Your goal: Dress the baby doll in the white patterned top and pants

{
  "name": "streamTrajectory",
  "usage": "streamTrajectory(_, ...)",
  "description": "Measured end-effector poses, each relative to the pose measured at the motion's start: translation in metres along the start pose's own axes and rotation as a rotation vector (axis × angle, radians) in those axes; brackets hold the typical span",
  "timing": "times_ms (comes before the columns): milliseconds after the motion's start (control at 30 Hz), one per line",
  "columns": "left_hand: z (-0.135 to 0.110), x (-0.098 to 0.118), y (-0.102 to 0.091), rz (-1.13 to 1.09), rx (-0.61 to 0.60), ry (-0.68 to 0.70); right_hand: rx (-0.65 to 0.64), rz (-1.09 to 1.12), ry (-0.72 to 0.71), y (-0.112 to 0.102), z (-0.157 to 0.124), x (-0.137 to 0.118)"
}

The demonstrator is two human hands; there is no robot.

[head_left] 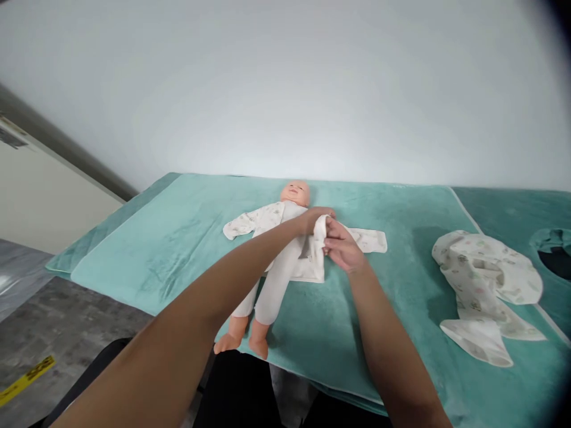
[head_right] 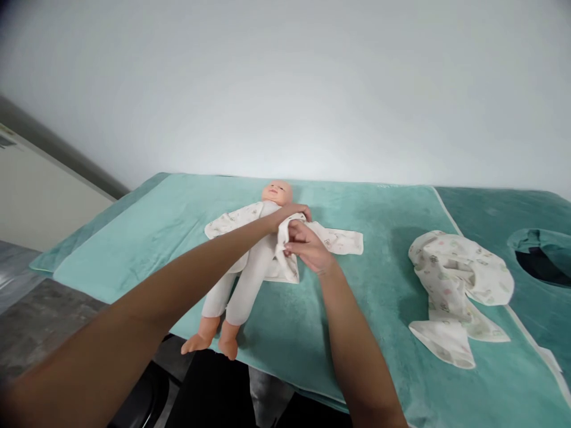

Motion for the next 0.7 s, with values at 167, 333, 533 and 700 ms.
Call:
streamTrajectory(167, -0.023, -0.016, -0.038, -0.159, 0.102, -0.005, -0.354, -0.050, 0.136, 0.024, -0.007, 0.015)
streamTrajectory(333, -0.057, -0.040, -0.058, -0.288, 0.405, -0.282, -0.265, -0.236, 0.130, 0.019, -0.012, 0.029)
streamTrajectory(533, -0.097, -0.055, -0.051, -0.130, 0.490, -0.417, -0.138, -0.899, -0.026, 0.017, -0.008, 0.032)
streamTrajectory(700, -0.166, -0.056, -0.023, -0.136, 0.497, -0.536, -0.235, -1.206, -0.194, 0.045, -0.013, 0.034)
Point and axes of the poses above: each hand's wrist, its own z-axis towards the middle knuckle, its own y-axis out of the palm, x = y × z, the point moved 1 cm from there along z, towards the middle knuckle, and after that the axes turned 7 degrees about -y, right-handed, at the moved point
